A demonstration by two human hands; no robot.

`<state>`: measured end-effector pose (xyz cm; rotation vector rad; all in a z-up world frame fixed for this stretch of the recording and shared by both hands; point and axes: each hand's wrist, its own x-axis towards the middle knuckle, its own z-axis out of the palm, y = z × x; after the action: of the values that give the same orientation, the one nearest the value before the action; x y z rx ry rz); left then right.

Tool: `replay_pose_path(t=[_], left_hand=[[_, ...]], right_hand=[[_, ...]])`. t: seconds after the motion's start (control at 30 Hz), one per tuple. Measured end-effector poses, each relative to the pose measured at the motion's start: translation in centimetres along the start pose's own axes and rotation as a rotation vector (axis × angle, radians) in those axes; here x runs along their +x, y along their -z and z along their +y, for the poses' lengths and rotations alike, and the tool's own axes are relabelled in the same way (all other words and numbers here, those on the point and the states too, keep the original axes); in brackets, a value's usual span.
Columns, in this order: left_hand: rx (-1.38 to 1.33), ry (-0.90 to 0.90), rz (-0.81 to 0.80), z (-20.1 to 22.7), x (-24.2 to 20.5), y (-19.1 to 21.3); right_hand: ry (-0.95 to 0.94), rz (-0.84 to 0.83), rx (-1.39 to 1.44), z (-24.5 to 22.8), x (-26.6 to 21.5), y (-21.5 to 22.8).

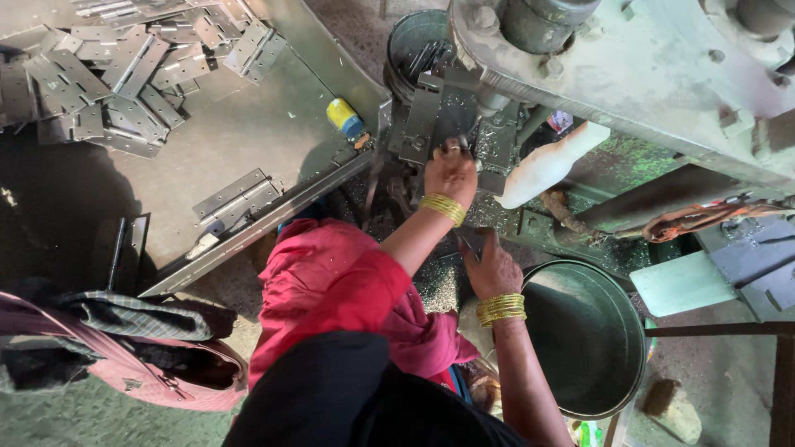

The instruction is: The person operates a manual metal punching machine, repeatedly placing metal hinge blanks into the die, pulling the lever to punch holes, and then removing the finished pieces. The processed metal pieces are placed onto a nearby metal tray.

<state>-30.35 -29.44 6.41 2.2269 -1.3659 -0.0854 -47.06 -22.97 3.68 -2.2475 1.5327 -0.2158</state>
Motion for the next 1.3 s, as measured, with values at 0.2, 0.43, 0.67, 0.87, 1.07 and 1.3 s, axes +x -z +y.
replay_pose_path(t=[0.2,0.43,0.67,0.87,1.07,1.3], left_hand=[[0.360,-0.179,-0.284,-3.5,-3.9,2.8],[0.443,-0.115,-0.310,-2.2,1.0,1.5],[0.454,-0.173,-0.323,-3.9,-0.4,0.7],[0.557,-0.185,-0.346,-2.6,0.6,1.5],[0.438,-0.177,-0.229,-3.6,0.8,1.8],[0.403,-0.103,-0.225,-2.4,3.0,0.3]], right_hand=[[0.105,-0.172,0.013,2.1,1.5,-3.0],[-0.004,-0.144,0.128,8.2,0.5,-13.1],[0.041,-0.112,0.126,10.1,0.7,-16.1],[-0.101,-0.256,0.141,8.0,0.3,-12.9],[-0.034,-0.168,0.160,7.2,0.4,-13.4],[-0.046,-0.189,0.180,8.6,0.6,-13.7]])
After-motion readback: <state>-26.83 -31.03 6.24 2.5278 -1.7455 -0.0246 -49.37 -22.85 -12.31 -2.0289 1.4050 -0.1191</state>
